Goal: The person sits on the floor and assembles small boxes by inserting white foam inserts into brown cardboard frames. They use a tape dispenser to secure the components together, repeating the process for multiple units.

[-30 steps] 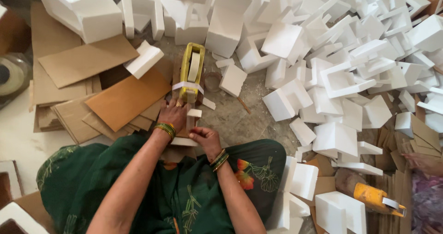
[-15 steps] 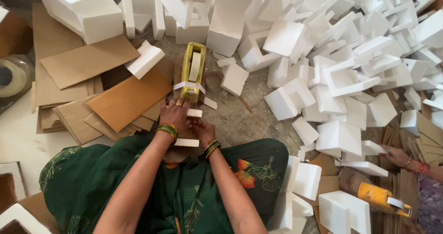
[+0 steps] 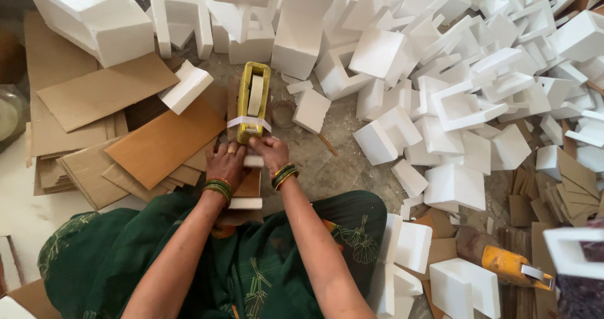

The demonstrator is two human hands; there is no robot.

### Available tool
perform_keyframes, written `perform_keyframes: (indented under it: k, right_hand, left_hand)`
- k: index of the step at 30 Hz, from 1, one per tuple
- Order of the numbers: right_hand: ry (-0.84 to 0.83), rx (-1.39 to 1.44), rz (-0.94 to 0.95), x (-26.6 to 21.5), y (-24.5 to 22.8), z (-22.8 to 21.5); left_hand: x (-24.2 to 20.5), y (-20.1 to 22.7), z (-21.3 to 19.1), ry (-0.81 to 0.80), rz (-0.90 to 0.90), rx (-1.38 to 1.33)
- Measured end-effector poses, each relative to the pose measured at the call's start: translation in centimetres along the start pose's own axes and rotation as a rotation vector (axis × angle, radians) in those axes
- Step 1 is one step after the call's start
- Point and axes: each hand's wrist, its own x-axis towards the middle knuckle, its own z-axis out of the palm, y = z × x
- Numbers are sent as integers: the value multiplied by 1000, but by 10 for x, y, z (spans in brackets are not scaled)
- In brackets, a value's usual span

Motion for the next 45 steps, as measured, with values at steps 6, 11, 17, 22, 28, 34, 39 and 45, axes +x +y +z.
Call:
perform_keyframes:
  k: [6, 11, 17, 22, 28, 34, 39, 45]
  right_hand:
    - [-208, -72, 224, 37, 51, -25]
    - [-170, -284, 129, 41, 52, -21]
    - [-343, -401, -555, -29, 4, -30]
    - [-222, -515, -294, -42, 28, -16]
    - [-205, -378, -193, -19, 78, -39]
    - [-344, -1025, -234, 12, 56, -78]
    - [131, -512, -360, 46, -28, -40]
    - [46, -297, -20, 12, -98, 15]
  left_hand:
    - [4, 1, 8, 68, -23, -2]
    - [3, 4, 1, 58, -19, 73]
    - [2, 7, -4, -1, -23, 153]
    - [-4, -3, 6, 22, 37, 64]
    - [-17, -55, 13, 136, 50, -701]
    - [-9, -57, 21, 192, 108, -791]
    - [-13, -51, 14, 115, 11, -698]
    - [-15, -52, 20, 133, -3, -650]
